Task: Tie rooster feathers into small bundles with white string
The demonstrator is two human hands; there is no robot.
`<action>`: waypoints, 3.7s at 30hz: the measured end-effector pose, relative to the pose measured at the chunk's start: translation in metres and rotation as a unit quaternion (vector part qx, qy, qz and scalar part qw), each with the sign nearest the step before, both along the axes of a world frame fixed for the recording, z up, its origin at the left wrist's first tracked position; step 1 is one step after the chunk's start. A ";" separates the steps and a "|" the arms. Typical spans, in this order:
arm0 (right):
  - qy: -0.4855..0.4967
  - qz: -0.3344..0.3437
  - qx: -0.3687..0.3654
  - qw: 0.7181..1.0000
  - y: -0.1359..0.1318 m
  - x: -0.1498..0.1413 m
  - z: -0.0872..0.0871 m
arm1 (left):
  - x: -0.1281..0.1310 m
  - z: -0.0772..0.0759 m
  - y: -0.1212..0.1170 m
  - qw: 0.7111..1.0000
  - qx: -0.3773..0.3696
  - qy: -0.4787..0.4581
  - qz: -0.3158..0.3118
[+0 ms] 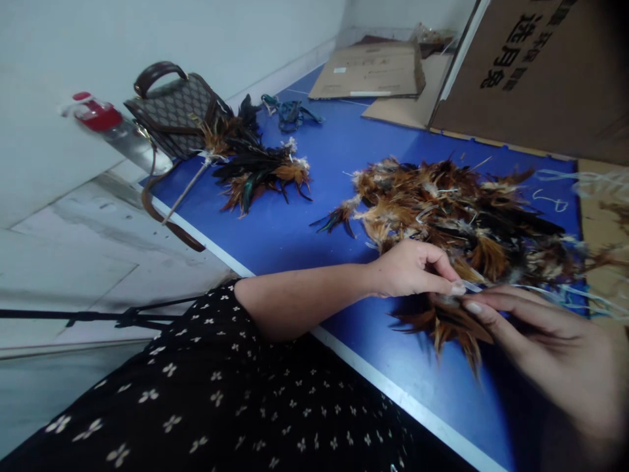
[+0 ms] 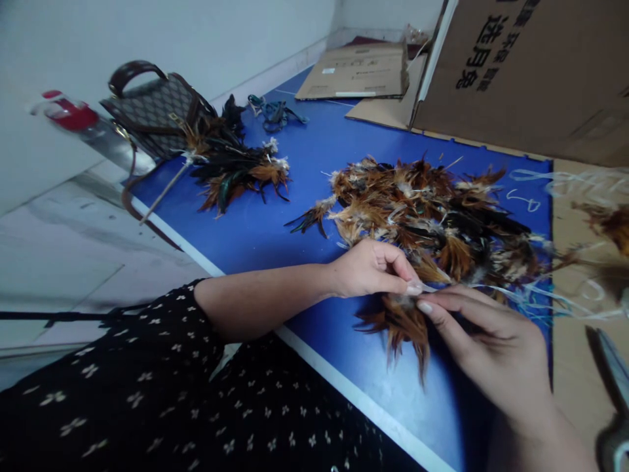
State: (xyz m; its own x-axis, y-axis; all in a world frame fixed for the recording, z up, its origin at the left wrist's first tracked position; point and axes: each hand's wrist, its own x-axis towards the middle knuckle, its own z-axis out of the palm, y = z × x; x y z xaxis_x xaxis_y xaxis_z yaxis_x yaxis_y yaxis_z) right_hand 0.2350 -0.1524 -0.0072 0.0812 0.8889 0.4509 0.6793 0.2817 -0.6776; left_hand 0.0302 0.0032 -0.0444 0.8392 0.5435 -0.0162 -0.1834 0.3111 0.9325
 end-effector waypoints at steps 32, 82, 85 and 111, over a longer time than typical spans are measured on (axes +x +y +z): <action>0.180 -0.050 -0.133 0.973 0.013 -0.011 -0.015 | 0.010 -0.018 -0.004 0.863 0.453 -0.150 0.168; -0.280 -0.138 -0.090 0.946 0.014 -0.012 -0.043 | 0.003 0.005 -0.021 0.990 0.117 -0.019 0.078; -0.267 -0.122 -0.096 0.951 0.014 -0.014 -0.045 | 0.003 0.011 -0.021 0.997 0.055 -0.006 0.059; -0.278 -0.128 -0.128 0.943 0.013 -0.011 -0.068 | 0.000 0.011 -0.017 0.988 0.067 0.115 0.076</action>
